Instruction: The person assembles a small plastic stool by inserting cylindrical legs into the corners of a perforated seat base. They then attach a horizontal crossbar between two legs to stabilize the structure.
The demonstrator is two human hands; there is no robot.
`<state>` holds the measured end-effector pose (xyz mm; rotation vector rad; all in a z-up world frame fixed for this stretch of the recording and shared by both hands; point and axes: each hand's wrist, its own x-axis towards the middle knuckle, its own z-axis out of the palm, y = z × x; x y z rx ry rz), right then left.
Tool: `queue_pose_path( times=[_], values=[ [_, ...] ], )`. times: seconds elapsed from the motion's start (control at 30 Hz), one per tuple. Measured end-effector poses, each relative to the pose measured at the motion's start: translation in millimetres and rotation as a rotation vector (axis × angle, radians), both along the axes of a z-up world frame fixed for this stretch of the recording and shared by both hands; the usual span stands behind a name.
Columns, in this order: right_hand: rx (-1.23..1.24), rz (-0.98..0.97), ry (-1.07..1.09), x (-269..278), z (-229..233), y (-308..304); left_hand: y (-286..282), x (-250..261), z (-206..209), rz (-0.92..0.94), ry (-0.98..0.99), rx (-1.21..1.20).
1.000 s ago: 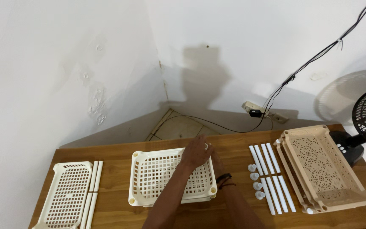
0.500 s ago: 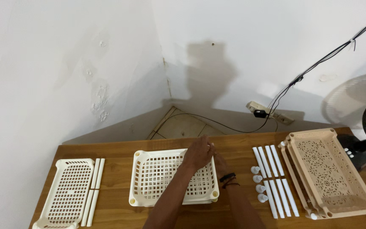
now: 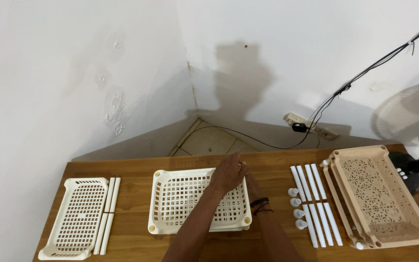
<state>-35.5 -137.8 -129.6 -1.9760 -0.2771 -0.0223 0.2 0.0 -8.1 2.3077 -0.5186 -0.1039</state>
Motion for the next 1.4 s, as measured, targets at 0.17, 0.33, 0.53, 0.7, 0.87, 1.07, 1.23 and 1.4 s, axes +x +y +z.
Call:
queue_pose_path(
  times=[0.17,0.33,0.53,0.7,0.87,1.07,1.23,1.4],
  values=[
    [-0.002,-0.011,-0.007,0.1,1.1,-0.5,-0.4,-0.7,4.1,0.023,0.109,0.063],
    [-0.002,-0.025,-0.007,1.6,2.8,0.4,0.2,-3.9,18.6,0.014,0.109,0.046],
    [0.000,-0.036,0.014,-10.2,0.7,3.0,-1.3,-9.0,21.1,0.005,0.143,0.077],
    [0.010,-0.045,-0.004,2.2,3.0,5.4,8.2,6.5,11.5,0.042,-0.057,0.018],
    [0.010,-0.047,0.004,-0.5,0.9,7.4,10.8,1.9,14.7,0.081,0.039,0.028],
    [-0.006,-0.077,-0.004,12.0,28.4,0.1,11.9,-7.6,52.5,0.084,0.069,0.096],
    [-0.040,-0.149,-0.029,-2.9,77.9,-1.9,18.7,-15.8,67.0,0.036,0.015,0.154],
    [-0.120,-0.171,-0.182,-13.6,136.5,0.8,31.2,-12.2,69.1,0.040,-0.121,0.229]
  ],
)
